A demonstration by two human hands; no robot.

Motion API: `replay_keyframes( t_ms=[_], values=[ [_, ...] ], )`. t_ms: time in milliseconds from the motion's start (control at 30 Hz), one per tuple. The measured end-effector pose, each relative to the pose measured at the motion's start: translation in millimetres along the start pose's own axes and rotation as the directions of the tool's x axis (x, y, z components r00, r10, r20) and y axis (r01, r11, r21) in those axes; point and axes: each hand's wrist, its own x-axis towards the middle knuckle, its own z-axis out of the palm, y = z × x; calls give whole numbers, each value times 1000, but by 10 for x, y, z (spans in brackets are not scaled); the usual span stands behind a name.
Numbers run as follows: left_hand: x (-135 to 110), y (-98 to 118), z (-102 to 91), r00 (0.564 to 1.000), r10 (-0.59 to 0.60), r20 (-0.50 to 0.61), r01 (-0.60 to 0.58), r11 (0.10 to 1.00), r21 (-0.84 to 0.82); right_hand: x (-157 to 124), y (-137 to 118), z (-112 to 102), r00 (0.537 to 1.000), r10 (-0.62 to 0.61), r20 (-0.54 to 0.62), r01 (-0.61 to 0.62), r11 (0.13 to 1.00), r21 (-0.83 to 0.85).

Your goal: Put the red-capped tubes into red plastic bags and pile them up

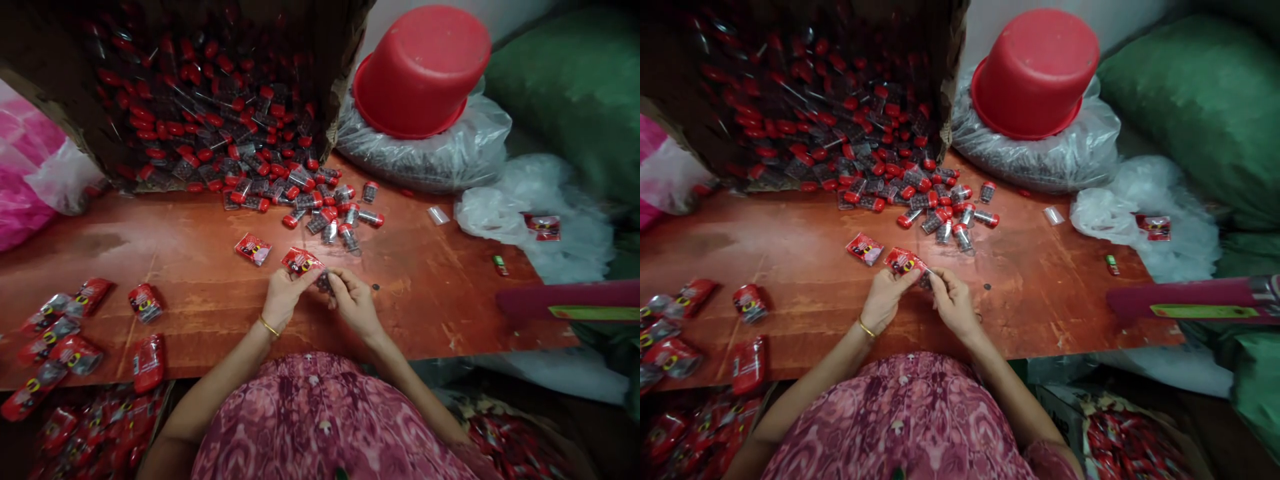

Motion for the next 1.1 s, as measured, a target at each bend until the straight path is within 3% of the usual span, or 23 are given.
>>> replay_keyframes(
  t_ms=[100,267,400,500,667,867,1000,1100],
  values=[
    [0,-16,22,999,18,-33,-19,999,-32,37,54,90,994,-39,-99,43,998,42],
    [34,91,-7,995,98,-12,-99,992,-80,82,48,84,998,37,41,-41,992,117],
    [43,126,-32,999,37,-9,-37,994,-106,66,19,68,999,-36,-33,36,999,13],
    [38,68,-33,1000,-2,-30,-2,993,-118,56,27,134,998,-61,-27,59,997,-41],
    [34,-5,-41,999,-22,36,25,998,-64,130,48,250,999,3,-39,0,997,73],
    [9,116,-103,997,70,-19,-71,991,-110,235,17,227,970,35,240,-95,965,246],
    [-31,117,-138,1000,14,-18,-16,989,-144,300,68,346,983,-1,184,-32,983,179],
    [-26,180,-275,997,-39,-63,25,978,-207,399,100,348,983,-146,111,156,983,-91]
  ],
)
